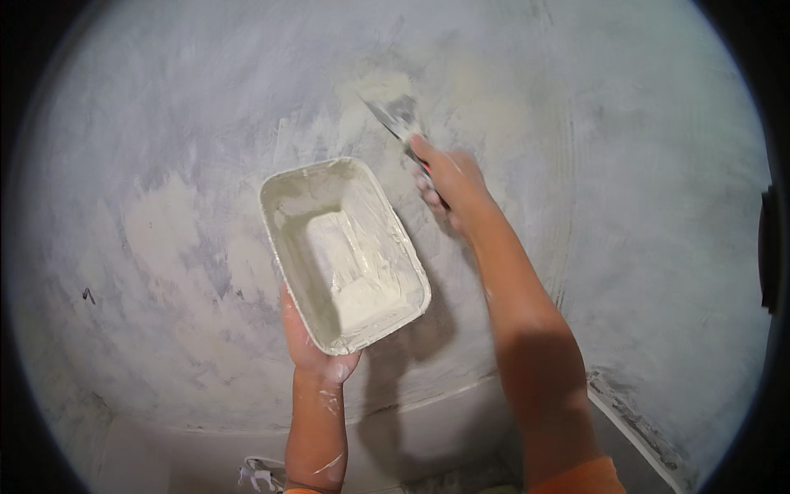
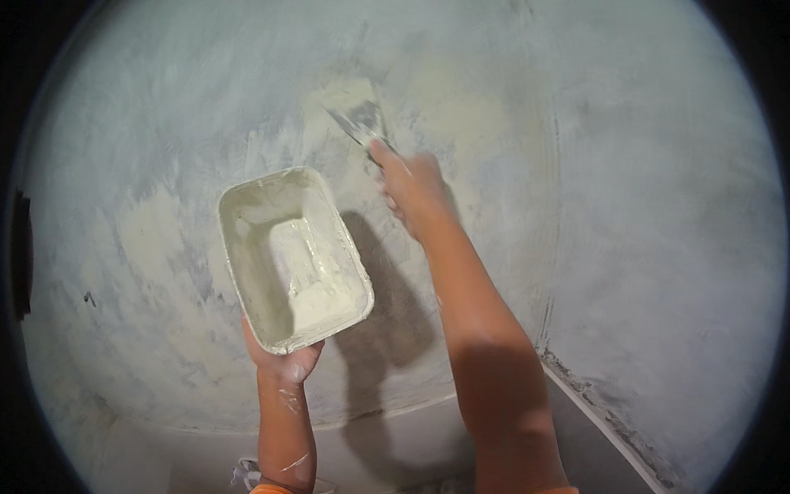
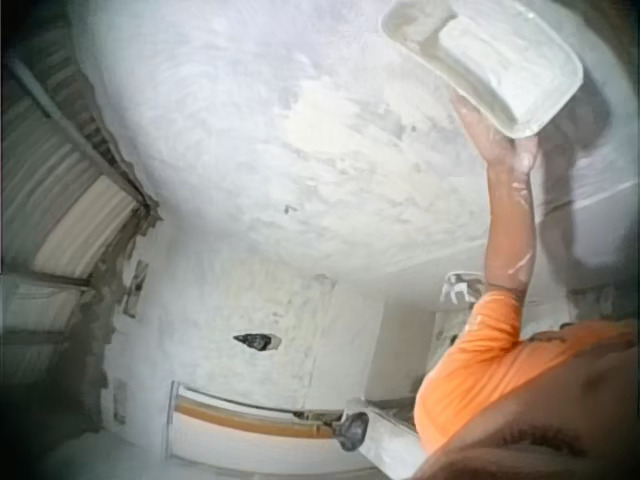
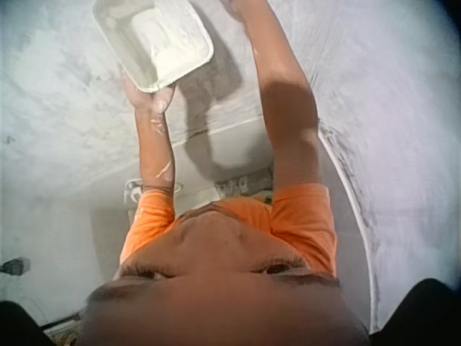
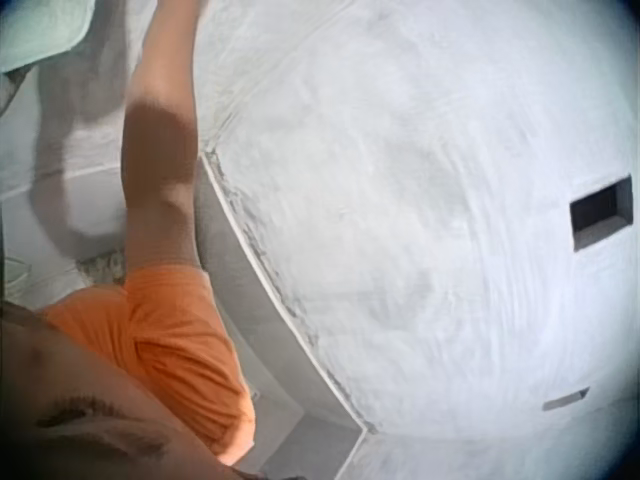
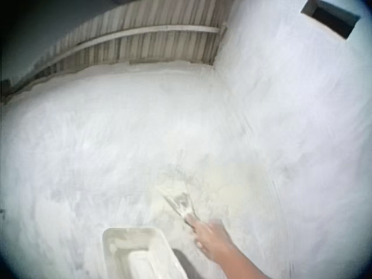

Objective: The person applies plaster to the corner and upper areas of a wall using a putty knife, taking fresh plaster from a container held in their left hand and spreading it across the wall surface.

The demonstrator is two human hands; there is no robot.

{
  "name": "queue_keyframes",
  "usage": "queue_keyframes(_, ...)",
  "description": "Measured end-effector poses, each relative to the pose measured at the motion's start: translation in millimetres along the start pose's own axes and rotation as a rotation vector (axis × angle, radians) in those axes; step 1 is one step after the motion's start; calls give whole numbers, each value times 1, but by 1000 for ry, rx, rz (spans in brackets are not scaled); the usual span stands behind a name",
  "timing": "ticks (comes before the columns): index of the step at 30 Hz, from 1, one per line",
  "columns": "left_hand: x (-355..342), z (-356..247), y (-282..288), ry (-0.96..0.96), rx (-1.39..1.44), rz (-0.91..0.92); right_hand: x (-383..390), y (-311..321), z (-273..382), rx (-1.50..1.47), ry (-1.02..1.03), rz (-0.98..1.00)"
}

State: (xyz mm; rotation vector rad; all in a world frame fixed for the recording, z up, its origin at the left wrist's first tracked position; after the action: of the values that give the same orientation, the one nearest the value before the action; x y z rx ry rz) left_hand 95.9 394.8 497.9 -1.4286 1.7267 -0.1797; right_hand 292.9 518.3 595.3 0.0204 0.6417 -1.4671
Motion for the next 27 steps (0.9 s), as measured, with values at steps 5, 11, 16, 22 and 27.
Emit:
queue_keyframes(5, 6, 4, 27, -25, 64, 164, 72, 98, -112, 43, -152, -138)
queue_keyframes(11, -4, -7, 28, -48, -15, -35, 95, 109, -56, 389, -10, -282)
queue_keyframes(16, -17, -1, -1, 11, -21, 27, 34, 21, 50, 156, 170, -60)
queue_keyframes(22, -7, -15, 30, -59, -81, -19, 14, -7, -37, -58, -75, -4)
queue_keyframes(27, 7, -28, 44, -134, -138, -70, 86, 70, -146, -40, -242, -60)
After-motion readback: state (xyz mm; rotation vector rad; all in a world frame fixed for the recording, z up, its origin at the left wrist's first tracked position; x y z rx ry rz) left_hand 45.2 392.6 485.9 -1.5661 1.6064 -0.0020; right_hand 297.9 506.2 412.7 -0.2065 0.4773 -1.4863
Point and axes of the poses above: each hand's wrist, its own x-axis away from the middle knuckle, its own y-axis out of the back of the hand, z = x × y, the point moved 9 cm from there along -x, towards the middle knuckle, and after that the axes turned 8 degrees about -x, right-handed, at the moved point
